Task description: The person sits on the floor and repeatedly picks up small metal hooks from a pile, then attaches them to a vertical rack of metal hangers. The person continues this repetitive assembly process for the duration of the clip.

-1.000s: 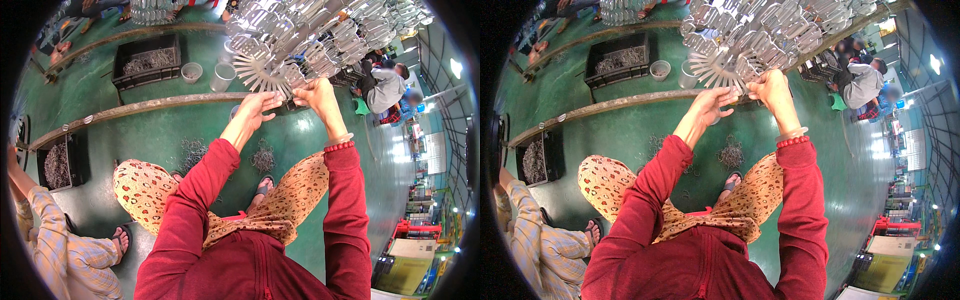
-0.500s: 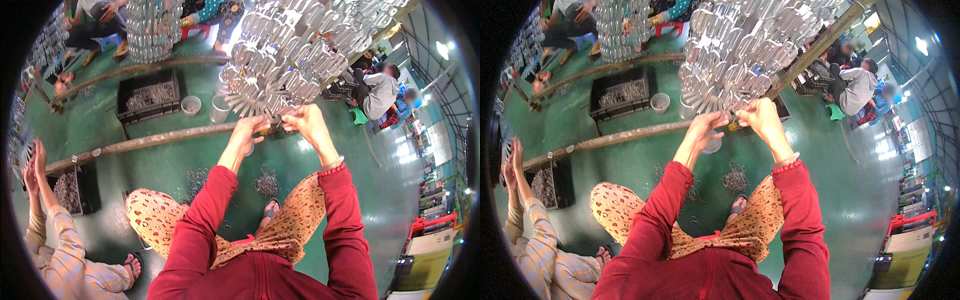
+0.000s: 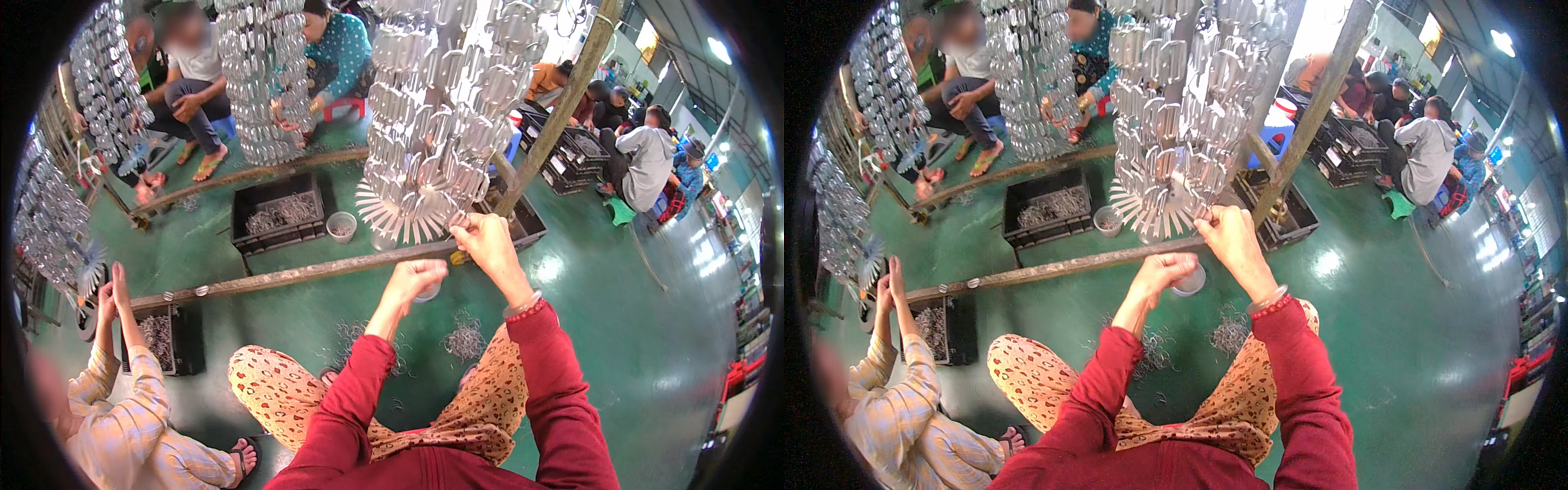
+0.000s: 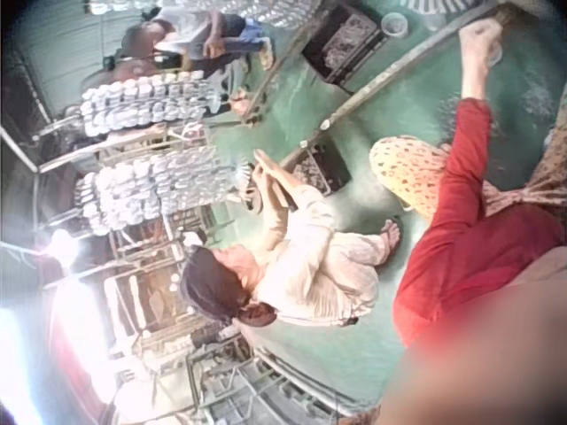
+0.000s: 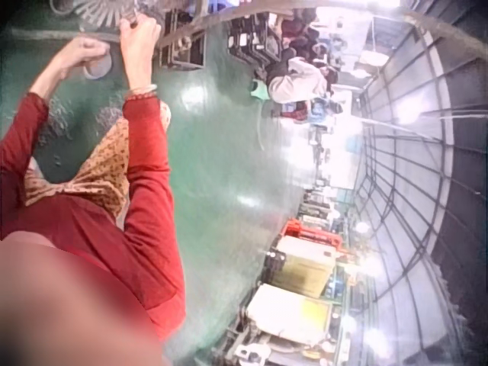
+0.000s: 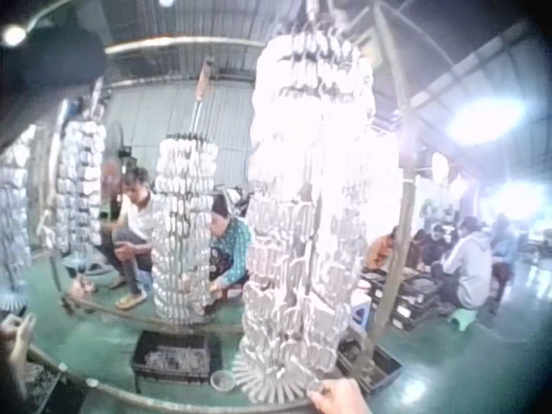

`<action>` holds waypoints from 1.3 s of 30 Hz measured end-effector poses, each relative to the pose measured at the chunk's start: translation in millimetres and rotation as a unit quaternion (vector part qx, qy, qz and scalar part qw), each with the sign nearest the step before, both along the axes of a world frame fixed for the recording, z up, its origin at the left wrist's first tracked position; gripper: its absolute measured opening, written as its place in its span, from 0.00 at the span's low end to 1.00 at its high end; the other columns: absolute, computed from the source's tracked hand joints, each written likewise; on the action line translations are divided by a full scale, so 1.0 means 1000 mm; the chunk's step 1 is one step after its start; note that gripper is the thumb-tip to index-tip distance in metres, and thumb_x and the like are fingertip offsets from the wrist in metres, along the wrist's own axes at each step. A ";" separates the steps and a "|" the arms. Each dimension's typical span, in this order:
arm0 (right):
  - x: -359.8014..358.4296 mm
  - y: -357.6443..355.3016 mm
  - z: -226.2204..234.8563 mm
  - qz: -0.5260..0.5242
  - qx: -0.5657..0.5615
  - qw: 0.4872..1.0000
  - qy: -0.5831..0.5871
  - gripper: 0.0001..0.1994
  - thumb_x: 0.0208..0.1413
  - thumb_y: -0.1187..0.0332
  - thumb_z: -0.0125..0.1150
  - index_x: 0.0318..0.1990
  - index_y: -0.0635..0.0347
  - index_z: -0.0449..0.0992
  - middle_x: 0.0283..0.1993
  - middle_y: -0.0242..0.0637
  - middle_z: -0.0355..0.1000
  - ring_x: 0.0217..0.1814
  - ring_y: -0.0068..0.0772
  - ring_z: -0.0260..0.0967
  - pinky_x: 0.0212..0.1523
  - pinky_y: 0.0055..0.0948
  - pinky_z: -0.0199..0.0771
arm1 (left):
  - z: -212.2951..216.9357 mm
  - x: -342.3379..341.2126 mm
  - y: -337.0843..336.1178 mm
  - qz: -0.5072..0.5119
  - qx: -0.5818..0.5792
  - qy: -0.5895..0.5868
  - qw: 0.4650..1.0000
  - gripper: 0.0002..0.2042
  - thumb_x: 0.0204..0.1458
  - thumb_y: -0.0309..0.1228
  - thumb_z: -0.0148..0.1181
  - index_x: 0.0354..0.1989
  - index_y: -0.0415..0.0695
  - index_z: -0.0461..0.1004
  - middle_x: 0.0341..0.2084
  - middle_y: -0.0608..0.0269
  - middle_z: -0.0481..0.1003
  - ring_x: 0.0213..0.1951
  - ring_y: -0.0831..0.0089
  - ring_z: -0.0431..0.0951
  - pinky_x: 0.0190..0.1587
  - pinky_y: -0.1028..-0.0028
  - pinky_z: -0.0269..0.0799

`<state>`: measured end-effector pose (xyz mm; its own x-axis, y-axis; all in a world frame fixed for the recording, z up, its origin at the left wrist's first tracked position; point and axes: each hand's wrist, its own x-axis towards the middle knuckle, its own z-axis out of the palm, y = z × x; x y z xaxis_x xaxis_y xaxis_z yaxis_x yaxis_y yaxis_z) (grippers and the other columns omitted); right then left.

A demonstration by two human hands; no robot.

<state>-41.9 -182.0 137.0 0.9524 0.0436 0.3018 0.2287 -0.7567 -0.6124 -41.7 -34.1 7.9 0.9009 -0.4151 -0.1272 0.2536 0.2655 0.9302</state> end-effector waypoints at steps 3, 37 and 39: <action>0.010 -0.003 -0.013 0.010 -0.005 0.999 -0.051 0.09 0.49 0.70 0.62 0.27 0.70 0.76 0.18 0.41 0.72 0.21 0.23 0.71 0.23 0.26 0.69 | 0.035 -0.013 0.005 0.058 0.197 -0.178 0.962 0.11 0.49 0.35 0.63 0.32 0.40 0.79 0.25 0.65 0.79 0.27 0.80 0.75 0.33 0.76 0.70; -0.023 0.005 -0.008 0.048 -0.048 0.988 -0.139 0.09 0.45 0.72 0.62 0.24 0.70 0.72 0.25 0.57 0.69 0.32 0.59 0.69 0.32 0.48 0.68 | 0.251 -0.018 -0.009 0.379 0.325 -0.593 0.631 0.07 0.45 0.29 0.63 0.31 0.39 0.78 0.24 0.55 0.77 0.26 0.67 0.77 0.31 0.72 0.71; -0.028 0.007 -0.004 0.051 -0.047 0.990 -0.124 0.09 0.46 0.71 0.63 0.24 0.70 0.72 0.25 0.56 0.70 0.33 0.59 0.69 0.33 0.48 0.68 | 0.267 -0.010 -0.014 0.385 0.333 -0.611 0.606 0.07 0.46 0.29 0.63 0.30 0.39 0.77 0.24 0.55 0.77 0.26 0.66 0.77 0.31 0.71 0.71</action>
